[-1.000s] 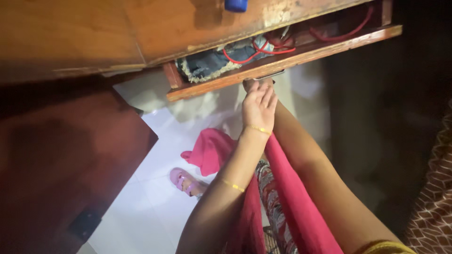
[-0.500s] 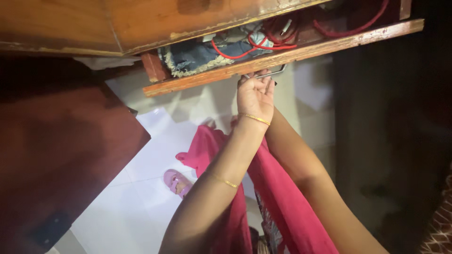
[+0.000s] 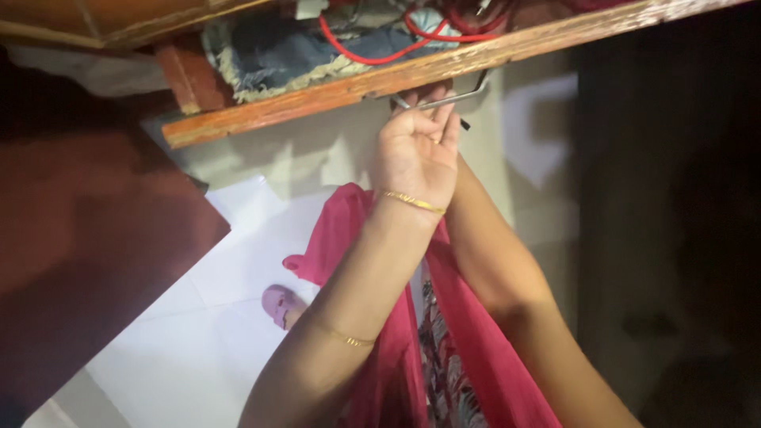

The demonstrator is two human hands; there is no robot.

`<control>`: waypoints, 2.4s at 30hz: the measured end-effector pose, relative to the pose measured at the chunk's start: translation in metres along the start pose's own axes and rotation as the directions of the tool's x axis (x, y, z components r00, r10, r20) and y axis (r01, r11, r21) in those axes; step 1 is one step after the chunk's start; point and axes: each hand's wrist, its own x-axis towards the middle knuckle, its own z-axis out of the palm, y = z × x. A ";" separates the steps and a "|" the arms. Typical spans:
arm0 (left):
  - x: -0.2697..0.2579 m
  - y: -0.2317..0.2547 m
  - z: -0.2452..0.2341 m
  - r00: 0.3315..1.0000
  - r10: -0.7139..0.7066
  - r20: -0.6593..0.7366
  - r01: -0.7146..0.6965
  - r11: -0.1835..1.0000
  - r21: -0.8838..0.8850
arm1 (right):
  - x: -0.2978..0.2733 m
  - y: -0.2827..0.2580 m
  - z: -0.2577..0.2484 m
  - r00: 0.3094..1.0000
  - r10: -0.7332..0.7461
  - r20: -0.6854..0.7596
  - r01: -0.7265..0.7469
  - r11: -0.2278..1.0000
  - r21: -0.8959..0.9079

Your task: The person opens and closes a dark brown door, then opens a wooden cabinet and pulls out a drawer before closing them. They open a window, adjust the curtain, and close it. Finally, they open and close a pink wardrobe door and a white cabinet door.

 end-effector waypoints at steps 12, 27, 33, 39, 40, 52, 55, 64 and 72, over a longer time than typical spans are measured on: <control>-0.006 -0.006 -0.008 0.997 0.053 0.051 -0.053 0.999 0.007 | -0.012 -0.015 0.002 0.996 0.088 0.005 -0.088 0.996 0.020; 0.033 0.011 -0.022 0.999 -0.043 0.025 0.044 0.999 -0.023 | 0.003 -0.091 -0.030 0.918 0.279 0.282 0.168 -0.917 0.363; 0.020 0.019 -0.037 0.866 0.356 0.351 -0.252 -0.295 0.922 | -0.018 -0.074 -0.013 0.889 0.369 0.272 0.205 -0.851 0.483; 0.010 0.047 -0.078 0.689 0.000 0.725 -0.360 -0.868 0.343 | -0.020 -0.090 -0.033 0.780 0.478 0.404 0.235 -0.822 0.518; 0.008 0.045 -0.085 0.673 -0.010 0.740 -0.369 -0.871 0.324 | -0.025 -0.093 -0.034 0.810 0.459 0.364 0.218 -0.813 0.541; -0.007 0.033 -0.108 0.619 0.016 0.785 -0.373 -0.874 0.311 | -0.041 -0.106 -0.041 0.798 0.470 0.378 0.225 -0.814 0.536; -0.014 0.024 -0.122 0.637 -0.005 0.771 -0.374 -0.877 0.303 | -0.045 -0.132 -0.051 0.836 0.440 0.328 0.202 -0.802 0.562; -0.051 0.004 -0.186 0.677 -0.122 0.726 -0.493 -0.808 0.324 | -0.088 -0.186 -0.083 0.924 0.319 0.212 0.195 -0.868 0.456; -0.146 0.021 -0.109 0.748 0.017 0.663 -0.448 -0.725 0.523 | -0.176 -0.008 0.085 0.963 0.220 0.158 0.166 -0.940 0.299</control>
